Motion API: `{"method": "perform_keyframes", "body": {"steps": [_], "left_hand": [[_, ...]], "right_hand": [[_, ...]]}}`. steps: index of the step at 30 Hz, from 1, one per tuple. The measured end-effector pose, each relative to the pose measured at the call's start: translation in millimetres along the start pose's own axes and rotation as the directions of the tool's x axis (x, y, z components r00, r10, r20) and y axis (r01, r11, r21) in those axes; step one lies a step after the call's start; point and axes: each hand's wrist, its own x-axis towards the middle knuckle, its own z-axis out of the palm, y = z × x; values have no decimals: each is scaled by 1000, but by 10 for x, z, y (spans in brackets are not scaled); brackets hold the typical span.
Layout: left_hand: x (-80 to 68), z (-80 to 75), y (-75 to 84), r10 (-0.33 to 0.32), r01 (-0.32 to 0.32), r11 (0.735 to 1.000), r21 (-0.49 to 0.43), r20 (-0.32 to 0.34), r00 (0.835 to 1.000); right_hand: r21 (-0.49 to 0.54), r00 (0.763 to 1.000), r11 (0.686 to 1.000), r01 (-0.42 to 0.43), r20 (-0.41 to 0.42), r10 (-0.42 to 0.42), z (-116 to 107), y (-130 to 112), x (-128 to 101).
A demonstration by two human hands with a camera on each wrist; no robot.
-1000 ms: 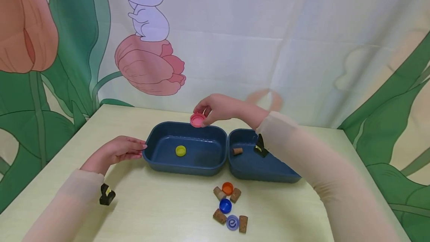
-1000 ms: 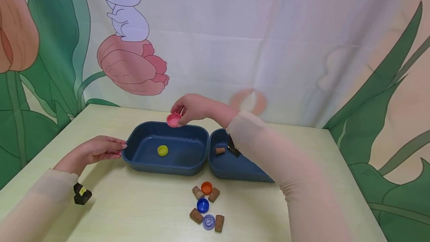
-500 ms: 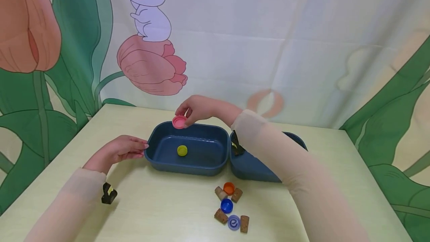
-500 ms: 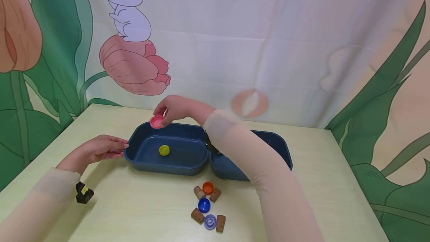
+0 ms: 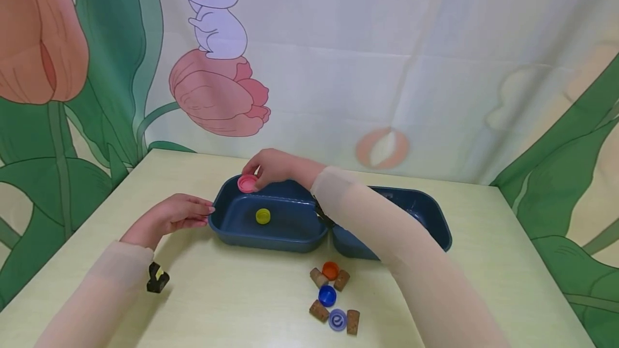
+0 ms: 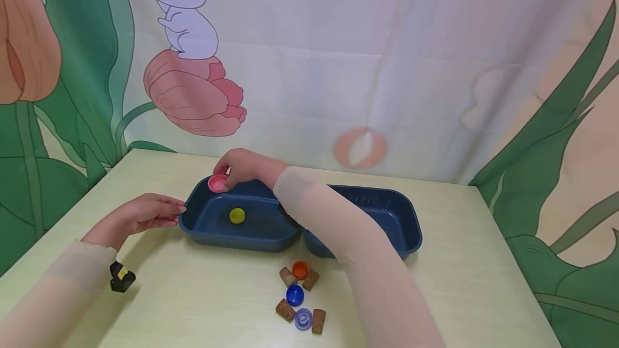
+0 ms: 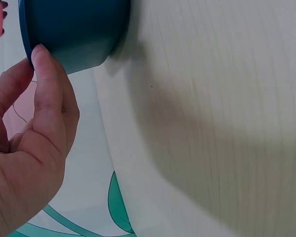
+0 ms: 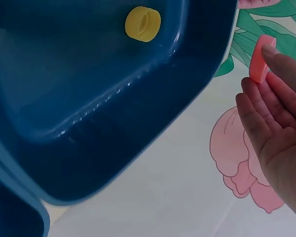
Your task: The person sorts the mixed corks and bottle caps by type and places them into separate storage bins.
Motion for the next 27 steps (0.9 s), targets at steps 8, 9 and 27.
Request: {"method": "perform_keyframes", "body": {"steps": [8, 9, 27], "left_hand": [[18, -18, -25, 11, -11, 1000, -3, 11, 1000], [15, -20, -22, 12, -12, 1000, -3, 13, 1000], [-10, -7, -15, 19, -19, 1000, -17, -1, 1000]], "right_hand": [[-23, 1000, 1000, -11, 10, 11, 114, 66, 183], [-29, 1000, 1000, -12, 12, 12, 133, 73, 201], [-122, 997, 991, -46, 50, 53, 389, 67, 371]]}}
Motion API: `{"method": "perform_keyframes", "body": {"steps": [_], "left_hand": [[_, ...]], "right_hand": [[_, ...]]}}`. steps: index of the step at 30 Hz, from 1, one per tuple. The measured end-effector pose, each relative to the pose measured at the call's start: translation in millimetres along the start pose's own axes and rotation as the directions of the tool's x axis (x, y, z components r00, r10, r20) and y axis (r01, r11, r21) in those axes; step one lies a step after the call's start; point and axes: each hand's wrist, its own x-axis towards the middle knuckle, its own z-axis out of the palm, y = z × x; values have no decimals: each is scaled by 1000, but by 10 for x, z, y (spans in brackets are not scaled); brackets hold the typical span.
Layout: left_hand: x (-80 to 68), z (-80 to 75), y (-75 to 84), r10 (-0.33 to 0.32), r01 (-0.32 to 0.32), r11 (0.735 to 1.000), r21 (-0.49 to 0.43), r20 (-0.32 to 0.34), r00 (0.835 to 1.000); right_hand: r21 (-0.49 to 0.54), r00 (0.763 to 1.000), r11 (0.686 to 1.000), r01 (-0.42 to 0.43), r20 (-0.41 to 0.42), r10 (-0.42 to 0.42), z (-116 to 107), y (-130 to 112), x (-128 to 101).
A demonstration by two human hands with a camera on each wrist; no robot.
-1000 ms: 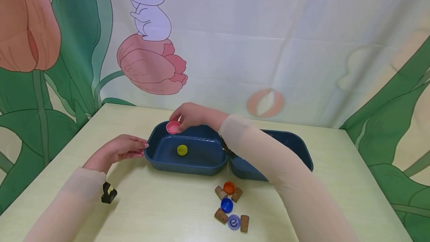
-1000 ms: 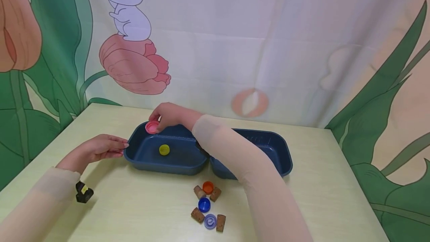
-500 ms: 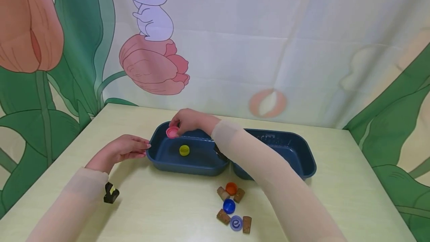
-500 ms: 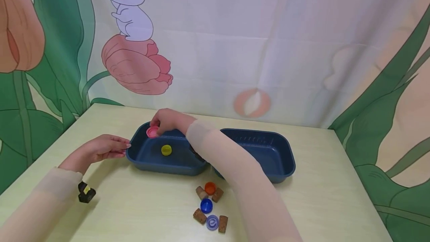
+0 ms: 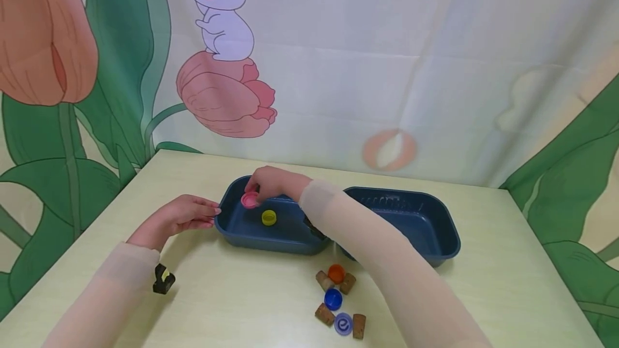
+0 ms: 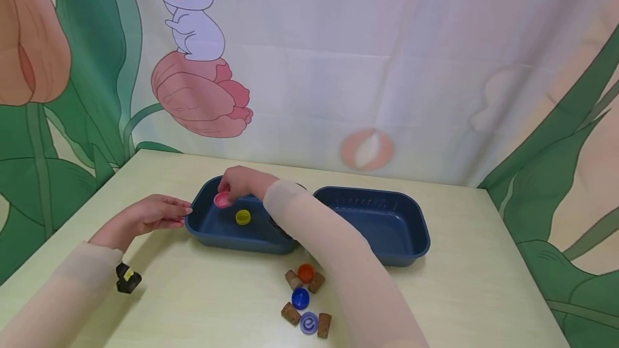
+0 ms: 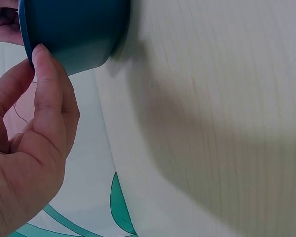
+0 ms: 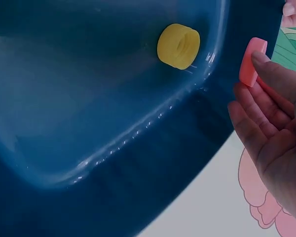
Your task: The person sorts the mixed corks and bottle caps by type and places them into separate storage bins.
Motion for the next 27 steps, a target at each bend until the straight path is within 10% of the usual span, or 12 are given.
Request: {"method": "perform_keyframes", "body": {"steps": [27], "left_hand": [[-13, 10, 0, 8, -8, 1000, -8, -13, 1000]], "right_hand": [[-52, 994, 992, -113, -17, 112, 172, 174, 153]]}}
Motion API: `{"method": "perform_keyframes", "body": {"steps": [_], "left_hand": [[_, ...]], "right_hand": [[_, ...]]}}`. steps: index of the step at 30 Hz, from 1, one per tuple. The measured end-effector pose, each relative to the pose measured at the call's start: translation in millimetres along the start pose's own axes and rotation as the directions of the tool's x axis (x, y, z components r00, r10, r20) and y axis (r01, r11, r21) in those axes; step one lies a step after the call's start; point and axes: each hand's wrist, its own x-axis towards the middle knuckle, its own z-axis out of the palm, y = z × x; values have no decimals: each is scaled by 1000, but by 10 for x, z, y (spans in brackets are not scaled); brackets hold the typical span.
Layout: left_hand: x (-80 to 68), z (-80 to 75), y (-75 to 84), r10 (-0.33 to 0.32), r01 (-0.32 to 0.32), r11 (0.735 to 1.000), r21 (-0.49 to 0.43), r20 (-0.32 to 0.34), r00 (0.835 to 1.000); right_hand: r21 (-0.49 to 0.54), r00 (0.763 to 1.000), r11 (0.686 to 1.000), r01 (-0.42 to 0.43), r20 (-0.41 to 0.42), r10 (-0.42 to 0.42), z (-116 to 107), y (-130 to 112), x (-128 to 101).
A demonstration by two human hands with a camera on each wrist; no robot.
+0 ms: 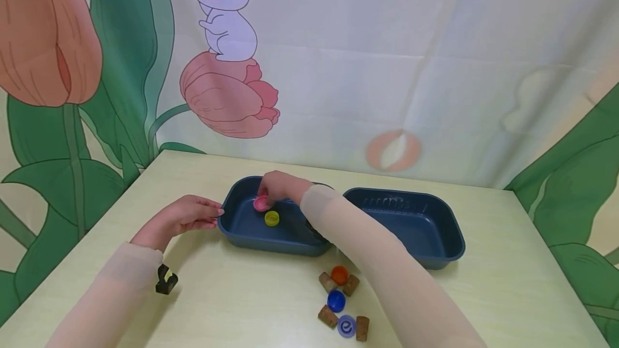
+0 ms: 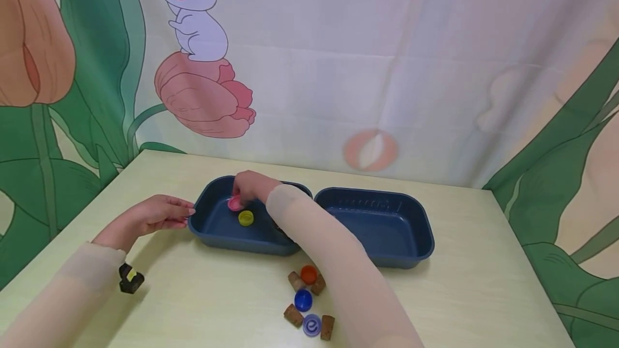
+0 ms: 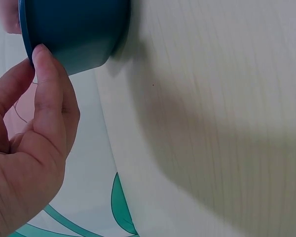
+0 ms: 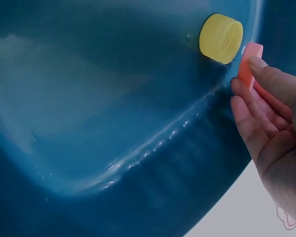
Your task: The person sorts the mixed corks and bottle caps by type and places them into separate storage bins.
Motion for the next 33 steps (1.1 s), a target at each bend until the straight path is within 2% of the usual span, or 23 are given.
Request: {"method": "perform_keyframes", "body": {"steps": [12, 18, 26, 33], "left_hand": [[7, 6, -25, 6, -5, 1000, -6, 9, 1000], [-7, 3, -11, 13, -13, 1000, -7, 11, 1000], [-8, 0, -9, -5, 5, 1000, -8, 7, 1000], [-4, -15, 4, -12, 12, 1000, 5, -2, 1000]], "right_hand": [[-63, 1000, 998, 18, 12, -18, 22, -6, 13], [-51, 1000, 999, 11, 9, -10, 29, -5, 30], [46, 999, 999, -11, 32, 10, 9, 27, 3], [127, 999, 992, -24, 39, 19, -175, 35, -81]]}}
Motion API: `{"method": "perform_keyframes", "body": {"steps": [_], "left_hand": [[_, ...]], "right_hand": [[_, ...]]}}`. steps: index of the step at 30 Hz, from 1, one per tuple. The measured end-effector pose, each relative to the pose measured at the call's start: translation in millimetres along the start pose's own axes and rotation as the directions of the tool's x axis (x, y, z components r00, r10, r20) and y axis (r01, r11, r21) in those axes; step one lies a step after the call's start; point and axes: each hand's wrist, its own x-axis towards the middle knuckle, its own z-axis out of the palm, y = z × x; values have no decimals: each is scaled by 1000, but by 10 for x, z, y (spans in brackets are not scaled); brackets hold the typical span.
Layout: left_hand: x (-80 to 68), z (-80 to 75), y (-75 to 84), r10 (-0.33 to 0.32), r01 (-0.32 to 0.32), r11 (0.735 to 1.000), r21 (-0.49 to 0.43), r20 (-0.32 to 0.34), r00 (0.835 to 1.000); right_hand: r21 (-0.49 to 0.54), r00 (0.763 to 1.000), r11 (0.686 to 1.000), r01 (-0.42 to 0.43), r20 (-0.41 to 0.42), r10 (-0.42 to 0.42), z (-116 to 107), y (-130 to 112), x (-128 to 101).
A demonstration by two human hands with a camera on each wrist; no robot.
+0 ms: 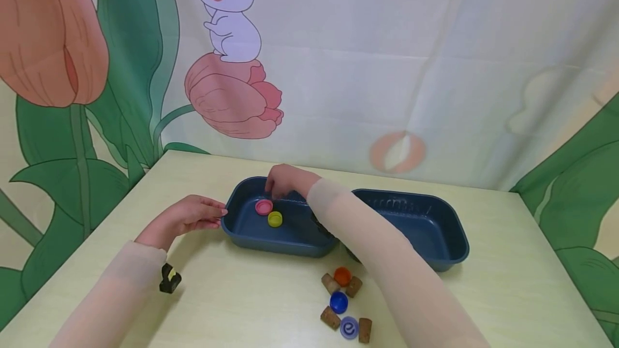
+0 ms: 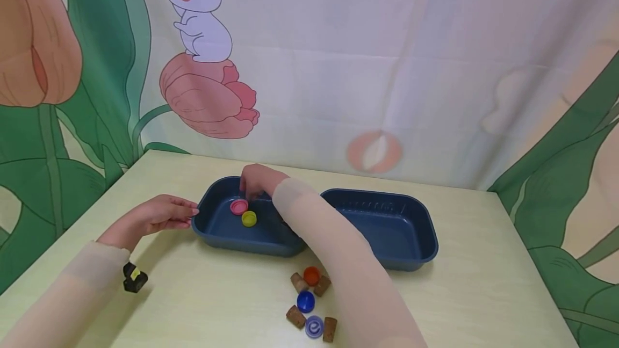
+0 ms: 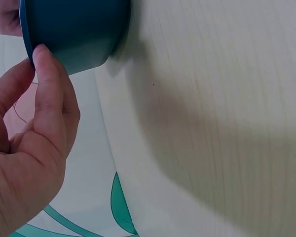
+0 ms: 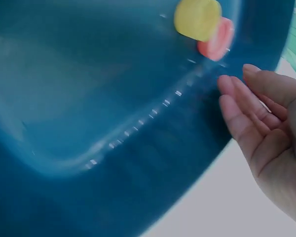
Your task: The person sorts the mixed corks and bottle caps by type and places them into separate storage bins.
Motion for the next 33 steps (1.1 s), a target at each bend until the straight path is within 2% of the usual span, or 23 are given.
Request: {"method": "perform_keyframes", "body": {"steps": [2, 7, 14, 22, 27, 33], "left_hand": [[8, 2, -1, 0, 0, 1000, -1, 1, 1000], [12, -1, 2, 2, -2, 1000, -1, 7, 1000], [26, 19, -9, 6, -6, 1000, -3, 13, 1000], [34, 26, -19, 3, -3, 1000, 7, 6, 1000], [46, 14, -21, 5, -5, 1000, 12, 2, 1000], [28, 16, -16, 15, -15, 1000, 20, 6, 1000]], "right_hand": [[21, 1000, 1000, 1, 17, -2, -69, -10, -56], [-4, 998, 999, 35, 45, -34, -218, -52, -232], [-41, 993, 992, 117, 12, -116, -329, -17, -520], [-9, 973, 979, 204, -105, -204, -449, -19, -1091], [38, 960, 973, 228, -174, -218, -438, 45, -1488], [102, 948, 966, 239, -239, -209, -327, 190, -1957]]}}
